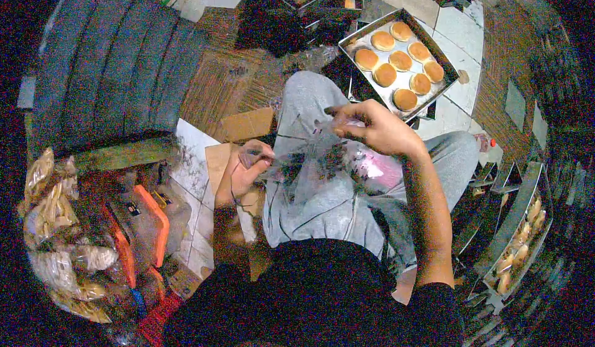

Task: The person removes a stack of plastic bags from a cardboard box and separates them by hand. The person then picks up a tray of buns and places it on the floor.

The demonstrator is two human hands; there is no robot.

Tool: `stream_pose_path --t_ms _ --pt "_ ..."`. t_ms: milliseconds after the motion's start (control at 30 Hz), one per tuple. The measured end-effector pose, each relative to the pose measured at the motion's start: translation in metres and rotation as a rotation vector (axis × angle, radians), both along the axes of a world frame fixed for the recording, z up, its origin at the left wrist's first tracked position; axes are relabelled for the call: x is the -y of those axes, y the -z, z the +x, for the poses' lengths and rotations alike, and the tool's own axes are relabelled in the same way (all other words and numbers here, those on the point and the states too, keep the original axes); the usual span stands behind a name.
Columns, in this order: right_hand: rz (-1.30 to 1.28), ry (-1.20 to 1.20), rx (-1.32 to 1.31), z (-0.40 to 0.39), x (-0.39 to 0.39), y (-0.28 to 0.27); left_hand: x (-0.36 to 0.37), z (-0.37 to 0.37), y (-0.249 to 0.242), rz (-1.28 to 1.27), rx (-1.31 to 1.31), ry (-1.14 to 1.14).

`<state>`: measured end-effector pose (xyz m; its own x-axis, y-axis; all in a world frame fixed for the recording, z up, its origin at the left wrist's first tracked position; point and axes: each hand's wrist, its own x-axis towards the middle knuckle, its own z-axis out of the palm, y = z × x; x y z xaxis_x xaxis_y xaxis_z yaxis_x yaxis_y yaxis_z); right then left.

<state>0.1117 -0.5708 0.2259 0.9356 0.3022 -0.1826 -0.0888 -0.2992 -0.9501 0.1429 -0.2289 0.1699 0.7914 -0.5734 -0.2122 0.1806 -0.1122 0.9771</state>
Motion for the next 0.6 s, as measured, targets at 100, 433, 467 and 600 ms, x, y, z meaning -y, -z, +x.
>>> stream_pose_path --t_ms 100,433,467,600 --pt "0.083 -0.033 -0.094 0.008 -0.004 0.004 -0.002 -0.001 -0.006 0.036 0.022 0.017" --pt "-0.011 0.122 -0.114 -0.004 -0.008 0.003 0.002 -0.002 -0.018 0.143 -0.002 -0.006" --pt "-0.022 0.184 0.000 -0.007 -0.005 0.000 0.002 -0.001 -0.021 0.214 -0.038 -0.027" --pt "-0.110 0.411 0.148 -0.022 0.000 -0.045 -0.002 0.008 -0.009 0.175 -0.090 -0.035"
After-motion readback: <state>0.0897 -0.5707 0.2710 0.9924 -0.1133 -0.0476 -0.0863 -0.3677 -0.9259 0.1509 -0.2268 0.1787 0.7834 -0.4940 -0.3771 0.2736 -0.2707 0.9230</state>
